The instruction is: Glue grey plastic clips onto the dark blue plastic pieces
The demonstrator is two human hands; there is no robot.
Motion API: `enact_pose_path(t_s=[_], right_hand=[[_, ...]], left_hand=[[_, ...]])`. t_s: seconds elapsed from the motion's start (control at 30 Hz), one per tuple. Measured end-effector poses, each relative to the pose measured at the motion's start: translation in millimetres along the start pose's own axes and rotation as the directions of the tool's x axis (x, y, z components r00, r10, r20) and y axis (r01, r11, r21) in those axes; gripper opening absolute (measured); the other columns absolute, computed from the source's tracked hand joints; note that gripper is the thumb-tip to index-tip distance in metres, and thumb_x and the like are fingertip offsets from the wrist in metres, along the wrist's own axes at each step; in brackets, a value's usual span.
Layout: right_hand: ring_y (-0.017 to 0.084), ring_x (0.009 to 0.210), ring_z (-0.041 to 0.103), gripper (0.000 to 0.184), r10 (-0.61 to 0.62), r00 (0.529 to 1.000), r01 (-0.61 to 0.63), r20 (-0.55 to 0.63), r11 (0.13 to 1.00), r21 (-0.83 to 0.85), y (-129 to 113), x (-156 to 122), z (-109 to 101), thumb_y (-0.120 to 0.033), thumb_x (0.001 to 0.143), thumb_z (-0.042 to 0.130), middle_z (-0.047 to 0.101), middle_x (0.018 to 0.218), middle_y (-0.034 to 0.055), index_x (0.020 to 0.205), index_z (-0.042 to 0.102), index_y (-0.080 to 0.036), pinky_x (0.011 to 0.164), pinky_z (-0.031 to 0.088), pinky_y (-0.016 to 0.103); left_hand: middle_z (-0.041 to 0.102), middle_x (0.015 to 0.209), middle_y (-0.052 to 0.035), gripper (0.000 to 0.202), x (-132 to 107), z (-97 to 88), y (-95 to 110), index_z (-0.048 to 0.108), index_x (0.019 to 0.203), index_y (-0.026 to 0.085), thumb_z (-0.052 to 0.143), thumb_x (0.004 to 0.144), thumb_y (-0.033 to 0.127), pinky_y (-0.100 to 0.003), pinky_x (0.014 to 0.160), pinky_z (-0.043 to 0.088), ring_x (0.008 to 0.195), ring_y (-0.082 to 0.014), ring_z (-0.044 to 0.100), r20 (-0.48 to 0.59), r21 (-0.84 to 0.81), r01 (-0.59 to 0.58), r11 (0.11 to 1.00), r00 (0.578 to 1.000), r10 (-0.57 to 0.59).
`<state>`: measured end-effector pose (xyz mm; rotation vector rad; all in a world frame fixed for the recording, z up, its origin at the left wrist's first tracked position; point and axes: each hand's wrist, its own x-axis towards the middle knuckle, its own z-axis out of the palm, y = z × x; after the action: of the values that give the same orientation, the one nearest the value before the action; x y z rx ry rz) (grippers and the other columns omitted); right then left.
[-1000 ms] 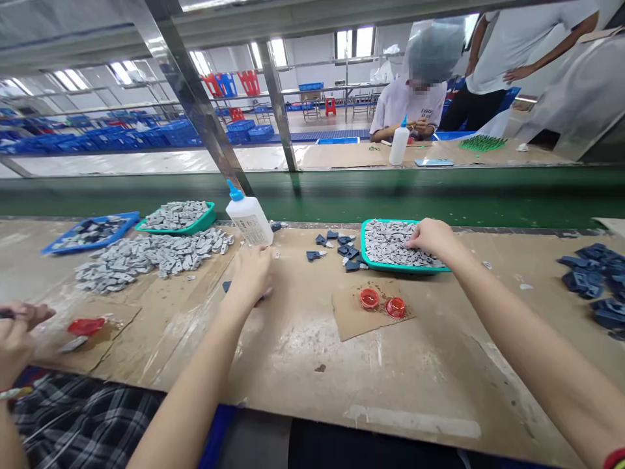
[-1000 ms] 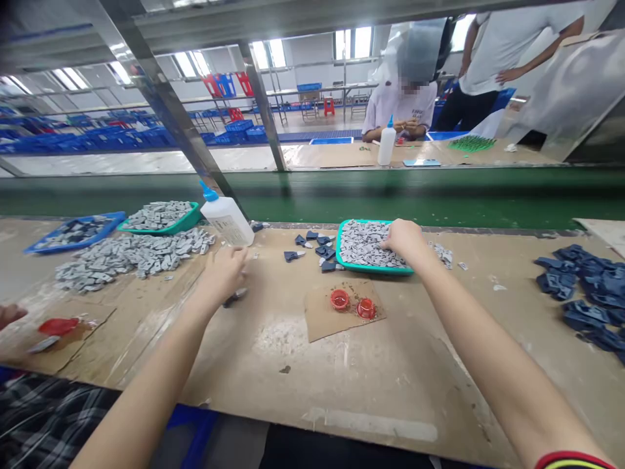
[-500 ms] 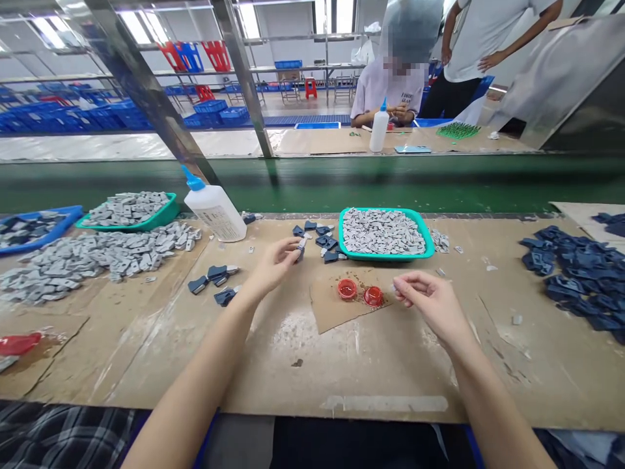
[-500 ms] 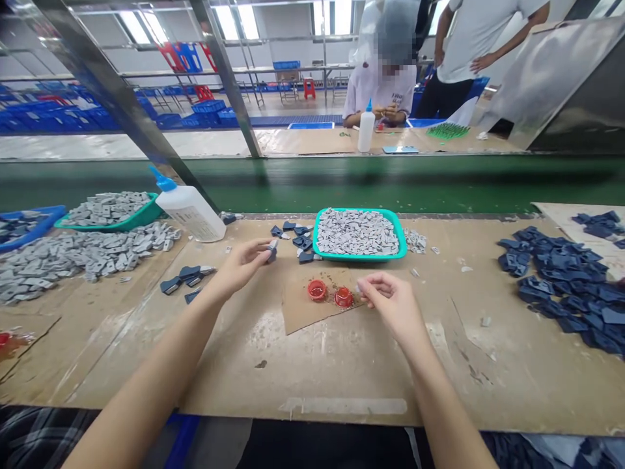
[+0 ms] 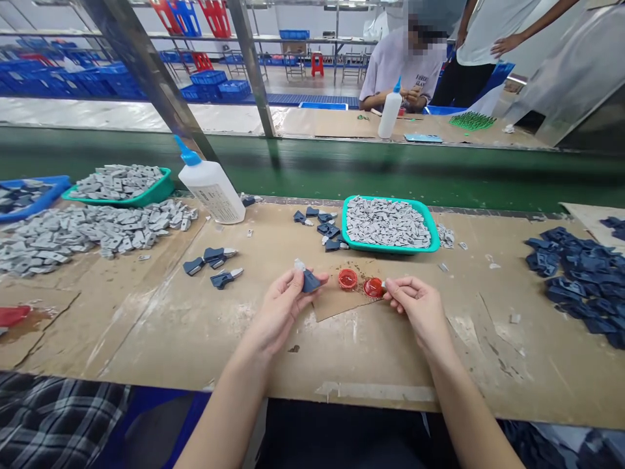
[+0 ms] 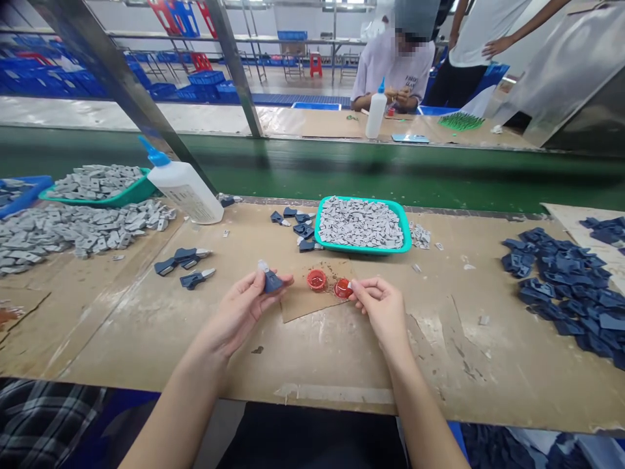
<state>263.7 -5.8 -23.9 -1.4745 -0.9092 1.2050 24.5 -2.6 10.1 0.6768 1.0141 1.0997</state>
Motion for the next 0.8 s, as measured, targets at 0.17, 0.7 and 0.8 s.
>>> enact_pose_path(t_s=[0.17,0.7,0.8], right_hand=[[0.012,0.049,0.051,0.038,-0.002,1.000,0.002,0.031,1.000,-0.013,-1,0,6,-0.050,0.065,0.079,0.068,0.061,0.0051,0.074,0.066,-0.016,0.047,0.037,0.024],[0.013,0.054,0.055,0.027,-0.052,0.989,0.042,0.137,0.996,0.074,-37,-37,9,-0.044,0.074,0.076,0.066,0.062,0.0032,0.073,0.064,-0.019,0.047,0.040,0.023],[0.014,0.054,0.057,0.026,-0.049,0.979,0.039,0.200,0.998,0.052,-46,-48,13,-0.043,0.075,0.075,0.066,0.061,0.0031,0.072,0.064,-0.020,0.047,0.042,0.024]], left_hand=[[0.066,0.113,-0.0071,0.028,-5,11.3,-14,0.068,0.100,0.017,0.066,0.084,0.039,-0.021,0.075,0.051,0.098,-0.0145,0.062,-0.076,0.026,-0.073,0.997,0.994,0.075],[0.075,0.101,-0.0078,0.022,-21,50.6,-38,0.067,0.092,0.018,0.077,0.073,0.021,-0.031,0.088,0.054,0.096,-0.0212,0.070,-0.013,0.008,-0.158,0.987,0.987,0.159],[0.075,0.102,-0.0085,0.021,-25,63.3,-41,0.068,0.090,0.017,0.078,0.071,0.017,-0.031,0.086,0.055,0.095,-0.0218,0.071,-0.005,0.005,-0.178,0.984,0.984,0.178]])
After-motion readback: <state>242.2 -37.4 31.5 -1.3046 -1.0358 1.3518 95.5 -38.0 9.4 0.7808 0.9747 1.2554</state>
